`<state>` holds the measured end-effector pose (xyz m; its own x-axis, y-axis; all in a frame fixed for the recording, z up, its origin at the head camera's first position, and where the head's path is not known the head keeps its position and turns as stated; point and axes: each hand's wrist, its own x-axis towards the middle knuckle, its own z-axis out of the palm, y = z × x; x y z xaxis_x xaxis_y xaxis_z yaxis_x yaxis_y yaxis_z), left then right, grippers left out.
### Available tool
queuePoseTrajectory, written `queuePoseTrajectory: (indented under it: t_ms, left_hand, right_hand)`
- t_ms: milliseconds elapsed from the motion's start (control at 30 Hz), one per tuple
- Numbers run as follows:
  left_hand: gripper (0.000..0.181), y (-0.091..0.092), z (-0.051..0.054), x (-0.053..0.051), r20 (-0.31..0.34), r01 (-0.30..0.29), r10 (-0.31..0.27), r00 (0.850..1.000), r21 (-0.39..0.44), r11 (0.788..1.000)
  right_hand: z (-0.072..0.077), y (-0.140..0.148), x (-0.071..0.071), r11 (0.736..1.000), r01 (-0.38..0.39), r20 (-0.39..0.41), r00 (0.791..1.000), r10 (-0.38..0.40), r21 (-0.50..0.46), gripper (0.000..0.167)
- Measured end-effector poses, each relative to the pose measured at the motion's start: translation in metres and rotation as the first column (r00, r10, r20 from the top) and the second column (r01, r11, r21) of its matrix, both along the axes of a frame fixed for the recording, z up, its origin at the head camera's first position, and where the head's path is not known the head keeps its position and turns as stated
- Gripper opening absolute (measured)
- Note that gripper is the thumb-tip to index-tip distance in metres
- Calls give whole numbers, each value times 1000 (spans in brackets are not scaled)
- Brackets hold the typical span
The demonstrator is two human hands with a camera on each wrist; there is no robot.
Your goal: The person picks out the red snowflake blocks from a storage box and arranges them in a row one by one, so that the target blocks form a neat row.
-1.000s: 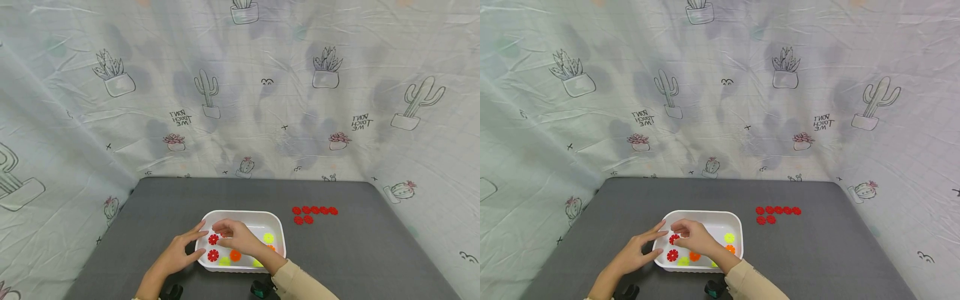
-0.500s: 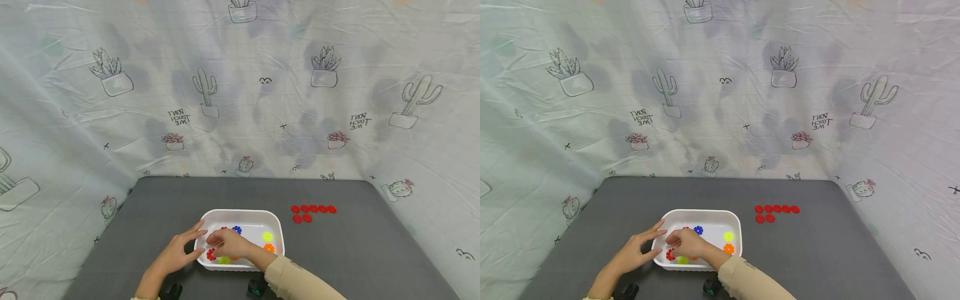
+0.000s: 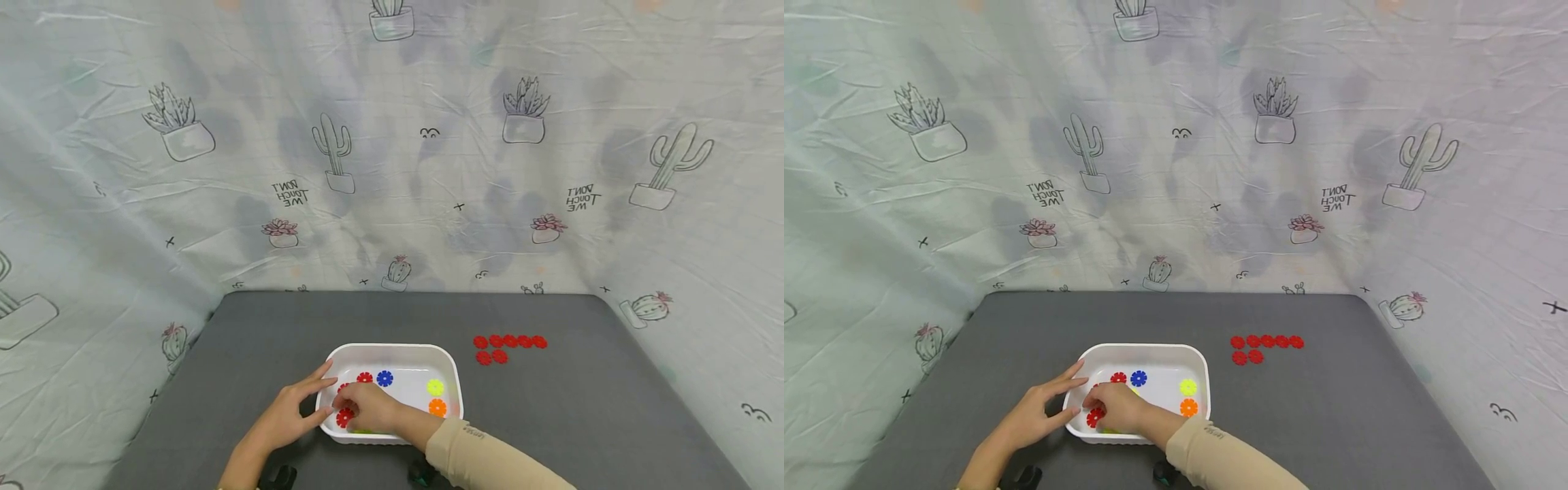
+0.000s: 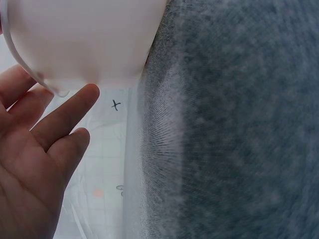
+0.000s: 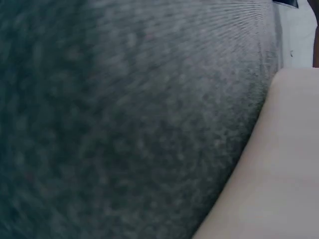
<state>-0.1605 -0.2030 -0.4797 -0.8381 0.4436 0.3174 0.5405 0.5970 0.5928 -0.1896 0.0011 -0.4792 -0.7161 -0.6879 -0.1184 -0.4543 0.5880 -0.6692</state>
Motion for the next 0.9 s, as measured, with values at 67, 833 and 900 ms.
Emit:
queuePoseTrajectory:
  t_ms: [67,833,900]
  left_hand:
    - [44,0,0,0,-4,3,-3,1000,0,1000]
    - [45,1,0,-1,86,-29,30,996,-11,1000]
    - [45,1,0,-1,97,-29,30,995,-8,1000]
  right_hand:
    - [-1,-1,0,999,-37,-66,997,39,28,36]
    - [-3,-1,-2,989,-109,-207,970,127,99,25]
    - [-3,-1,-3,990,-102,-185,976,118,97,25]
